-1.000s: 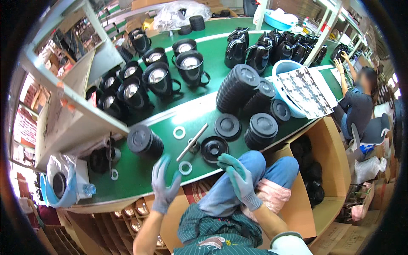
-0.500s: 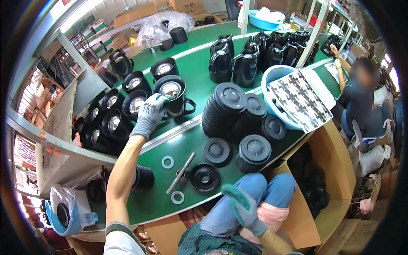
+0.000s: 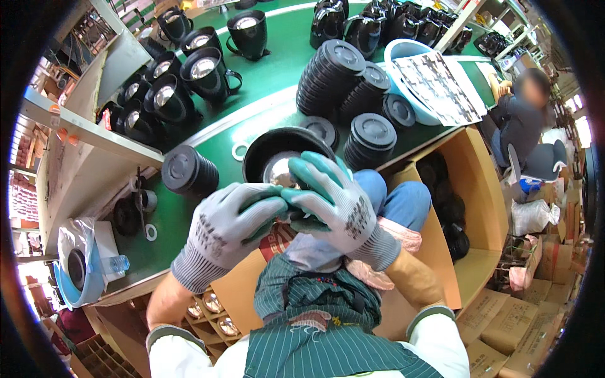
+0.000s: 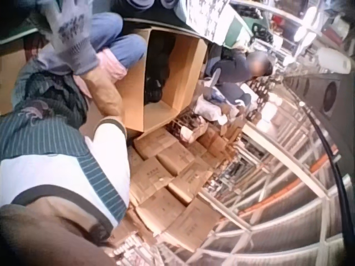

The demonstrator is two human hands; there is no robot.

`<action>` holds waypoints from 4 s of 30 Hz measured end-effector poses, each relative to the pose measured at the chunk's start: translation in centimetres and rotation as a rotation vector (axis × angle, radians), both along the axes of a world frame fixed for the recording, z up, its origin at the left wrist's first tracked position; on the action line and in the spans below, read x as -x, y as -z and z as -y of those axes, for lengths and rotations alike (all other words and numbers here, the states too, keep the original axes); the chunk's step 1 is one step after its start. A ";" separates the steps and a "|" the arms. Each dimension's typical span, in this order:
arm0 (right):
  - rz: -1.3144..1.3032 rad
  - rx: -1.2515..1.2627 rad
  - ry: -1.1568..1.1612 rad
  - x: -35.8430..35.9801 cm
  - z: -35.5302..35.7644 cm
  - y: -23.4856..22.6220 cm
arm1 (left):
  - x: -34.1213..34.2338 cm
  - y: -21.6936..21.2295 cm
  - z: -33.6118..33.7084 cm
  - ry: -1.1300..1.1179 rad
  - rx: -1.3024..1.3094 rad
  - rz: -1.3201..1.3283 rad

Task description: The person sits on the floor and repeatedly picks up black kettles, inserts a metal rod into the base, and places them on a green workbench. The person handles the kettles one at a time and uses a metal rod tool to secure the base.

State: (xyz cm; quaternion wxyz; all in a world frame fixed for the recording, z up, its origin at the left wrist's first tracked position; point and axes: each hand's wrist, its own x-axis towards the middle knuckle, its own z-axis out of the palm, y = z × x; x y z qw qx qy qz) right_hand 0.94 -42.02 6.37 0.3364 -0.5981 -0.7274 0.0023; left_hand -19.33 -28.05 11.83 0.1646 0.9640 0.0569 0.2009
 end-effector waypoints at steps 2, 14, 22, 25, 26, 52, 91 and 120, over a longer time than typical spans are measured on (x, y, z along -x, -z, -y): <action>-0.102 0.018 -0.024 1.0 2.4 1.3 | 2.3 2.0 2.1 -0.182 0.317 0.188; -0.963 0.125 -0.022 6.1 8.3 4.7 | 16.7 21.6 7.4 -0.527 2.089 0.172; -0.759 0.257 -0.276 5.5 4.0 4.1 | 16.9 32.6 3.5 -0.331 2.280 0.212; -0.952 0.331 -0.287 4.1 2.0 4.6 | 15.6 32.1 3.3 -0.307 2.290 0.221; -1.061 0.376 -0.189 3.2 1.2 4.7 | 15.3 32.0 3.4 -0.306 2.288 0.216; -1.249 0.165 0.036 3.3 5.9 6.0 | 9.4 28.3 3.3 -0.057 1.341 0.009; -0.368 -0.013 0.176 -2.7 11.9 -1.0 | 3.0 19.9 -1.8 0.274 1.509 -0.119; -0.945 0.110 0.164 -3.5 16.1 8.4 | -3.8 13.0 1.6 -0.035 1.116 0.107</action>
